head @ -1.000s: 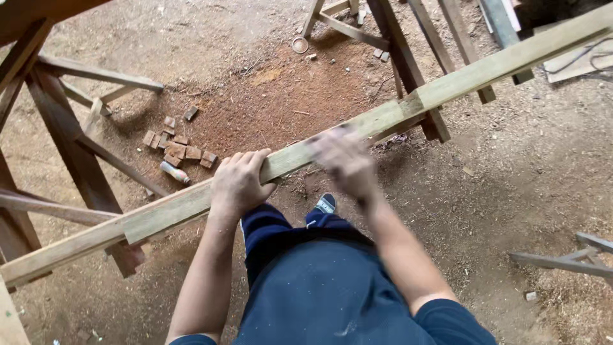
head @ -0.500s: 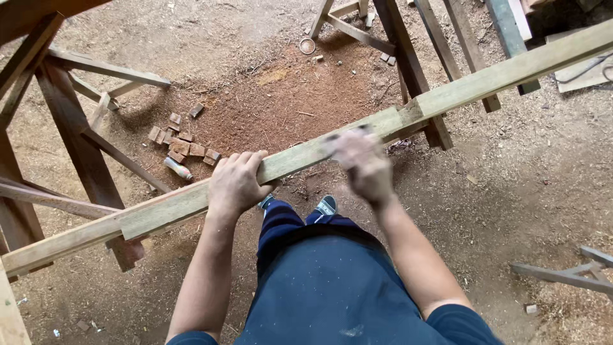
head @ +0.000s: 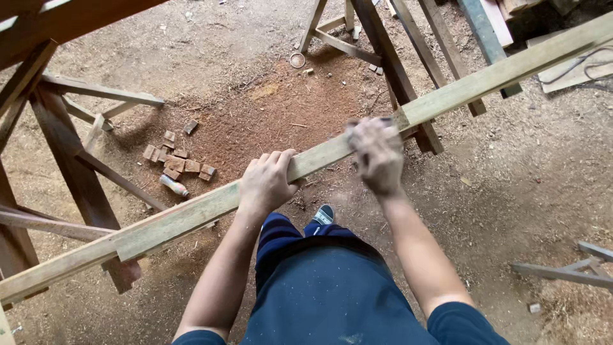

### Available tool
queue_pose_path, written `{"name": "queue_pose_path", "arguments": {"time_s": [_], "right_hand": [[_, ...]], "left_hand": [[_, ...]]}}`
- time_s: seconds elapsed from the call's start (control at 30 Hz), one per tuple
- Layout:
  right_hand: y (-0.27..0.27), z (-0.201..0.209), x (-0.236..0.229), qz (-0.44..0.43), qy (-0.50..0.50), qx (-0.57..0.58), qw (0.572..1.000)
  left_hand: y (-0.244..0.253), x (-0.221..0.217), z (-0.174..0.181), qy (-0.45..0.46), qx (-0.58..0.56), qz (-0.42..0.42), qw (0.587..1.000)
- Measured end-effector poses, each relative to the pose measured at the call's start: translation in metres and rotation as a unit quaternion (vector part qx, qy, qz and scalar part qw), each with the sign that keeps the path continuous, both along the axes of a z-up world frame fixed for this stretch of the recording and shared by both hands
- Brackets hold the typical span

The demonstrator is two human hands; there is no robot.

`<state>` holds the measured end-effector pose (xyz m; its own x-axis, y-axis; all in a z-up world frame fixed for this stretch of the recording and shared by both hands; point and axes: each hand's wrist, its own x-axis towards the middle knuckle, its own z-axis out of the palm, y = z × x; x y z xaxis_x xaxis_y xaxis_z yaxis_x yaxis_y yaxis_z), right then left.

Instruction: The person sands a long wooden beam by hand using a piece of sandpaper, rubbing the surfaces and edges repeatedly.

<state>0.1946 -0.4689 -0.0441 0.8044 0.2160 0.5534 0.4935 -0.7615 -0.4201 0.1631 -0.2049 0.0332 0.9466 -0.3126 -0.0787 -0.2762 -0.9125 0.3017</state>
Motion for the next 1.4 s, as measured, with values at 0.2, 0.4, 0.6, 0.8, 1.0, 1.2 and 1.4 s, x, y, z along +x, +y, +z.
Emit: {"name": "queue_pose_path", "arguments": {"time_s": [0.2, 0.4, 0.6, 0.8, 1.0, 1.2, 1.4], "right_hand": [[0.072, 0.003, -0.048, 0.020, -0.063, -0.035, 0.997], [0.014, -0.017, -0.019, 0.041, 0.028, -0.035, 0.998], [0.023, -0.005, -0.018, 0.016, -0.018, -0.043, 0.999], [0.053, -0.005, -0.050, 0.116, -0.060, -0.078, 0.988], [-0.007, 0.000, -0.019, -0.135, -0.053, -0.099, 0.984], [0.051, 0.023, -0.053, 0.157, -0.027, -0.114, 0.981], [-0.025, 0.029, -0.005, 0.035, -0.048, -0.065, 0.996]], "left_hand": [[0.000, 0.006, -0.009, 0.019, 0.020, -0.008, 1.000], [-0.002, 0.000, -0.003, 0.044, 0.045, 0.011, 0.998], [-0.002, 0.008, 0.006, 0.058, 0.042, -0.009, 0.997], [0.000, 0.009, 0.012, 0.102, 0.029, -0.011, 0.994], [0.003, 0.008, 0.009, 0.055, -0.004, -0.027, 0.998], [0.003, 0.008, -0.004, -0.004, -0.013, -0.028, 1.000], [-0.008, 0.015, -0.001, 0.082, 0.061, -0.015, 0.995]]}}
